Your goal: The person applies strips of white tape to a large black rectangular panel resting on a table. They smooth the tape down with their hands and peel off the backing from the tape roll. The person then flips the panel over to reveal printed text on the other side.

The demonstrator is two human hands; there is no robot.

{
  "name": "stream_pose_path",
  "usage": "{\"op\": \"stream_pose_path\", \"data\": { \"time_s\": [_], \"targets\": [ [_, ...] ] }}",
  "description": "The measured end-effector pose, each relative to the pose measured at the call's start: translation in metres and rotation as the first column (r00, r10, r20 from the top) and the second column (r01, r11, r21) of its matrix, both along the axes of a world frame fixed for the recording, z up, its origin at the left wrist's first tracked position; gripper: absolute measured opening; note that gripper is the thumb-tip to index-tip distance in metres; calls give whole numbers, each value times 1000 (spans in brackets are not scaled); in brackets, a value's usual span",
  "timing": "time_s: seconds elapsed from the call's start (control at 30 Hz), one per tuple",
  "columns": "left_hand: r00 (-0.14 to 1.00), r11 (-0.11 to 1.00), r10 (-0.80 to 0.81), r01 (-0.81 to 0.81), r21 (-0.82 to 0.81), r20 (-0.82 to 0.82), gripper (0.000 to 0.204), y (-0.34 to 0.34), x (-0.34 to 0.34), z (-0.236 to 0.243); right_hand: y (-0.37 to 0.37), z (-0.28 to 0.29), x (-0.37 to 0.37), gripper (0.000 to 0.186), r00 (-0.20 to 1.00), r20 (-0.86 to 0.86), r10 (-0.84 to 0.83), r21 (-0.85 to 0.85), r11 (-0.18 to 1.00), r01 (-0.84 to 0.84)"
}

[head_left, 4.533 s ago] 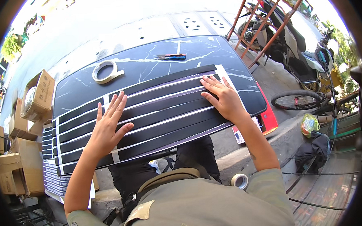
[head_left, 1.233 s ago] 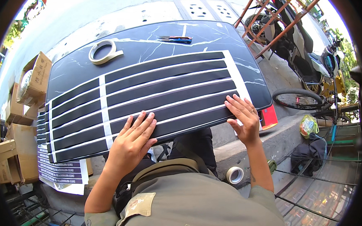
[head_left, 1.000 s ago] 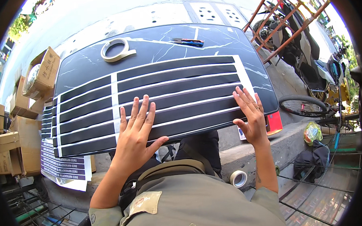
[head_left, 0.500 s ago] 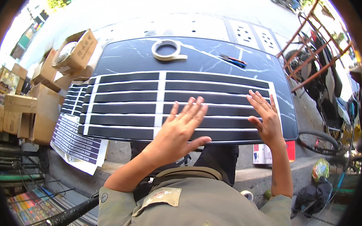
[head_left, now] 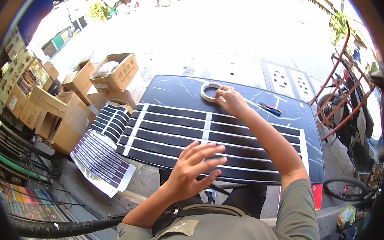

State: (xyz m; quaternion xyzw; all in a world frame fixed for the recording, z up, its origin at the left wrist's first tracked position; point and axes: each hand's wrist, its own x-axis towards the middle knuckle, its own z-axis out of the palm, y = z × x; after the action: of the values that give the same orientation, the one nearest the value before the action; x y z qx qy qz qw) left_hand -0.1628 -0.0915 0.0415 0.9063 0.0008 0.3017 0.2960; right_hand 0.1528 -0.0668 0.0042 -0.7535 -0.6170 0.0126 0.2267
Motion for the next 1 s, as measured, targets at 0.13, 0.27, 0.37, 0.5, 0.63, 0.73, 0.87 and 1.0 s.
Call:
{"op": "stream_pose_path", "data": {
  "time_s": [0.13, 0.27, 0.37, 0.5, 0.63, 0.73, 0.87, 1.0],
  "targets": [
    [909, 909, 411, -414, 38, 68, 86, 23, 14, -2, -28, 50, -28, 15, 953, -67, 296, 128, 949, -286],
    [921, 907, 390, -381, 179, -13, 56, 17, 12, 8, -102, 102, -72, 17, 846, -249, 472, -11, 872, -490],
    [990, 988, 116, -107, 107, -82, 22, -2, 4, 14, -146, 121, -90, 26, 813, -306, 495, -5, 853, -521],
    [995, 993, -22, 32, 113, -93, 21, -32, -3, 14, -192, 111, -95, 74, 772, -566, 290, 148, 957, -251],
    [997, 993, -2, 11, 118, -80, 15, -53, 1, 15, -227, 71, -98, 55, 398, -874, 279, 288, 957, -39],
    [997, 994, -55, 61, 96, -62, 17, -69, 10, 15, -240, 42, -112, 27, 232, -851, 472, 513, 842, 168],
    [998, 995, -48, 52, 80, -45, 5, -88, 19, 12, -263, 35, -118, 17, 367, -792, 488, 591, 763, 262],
    [990, 992, -129, 128, -9, -56, 8, -98, 22, 13, -285, 48, -122, 12, 691, -651, 313, 637, 721, 273]
  ]
}}
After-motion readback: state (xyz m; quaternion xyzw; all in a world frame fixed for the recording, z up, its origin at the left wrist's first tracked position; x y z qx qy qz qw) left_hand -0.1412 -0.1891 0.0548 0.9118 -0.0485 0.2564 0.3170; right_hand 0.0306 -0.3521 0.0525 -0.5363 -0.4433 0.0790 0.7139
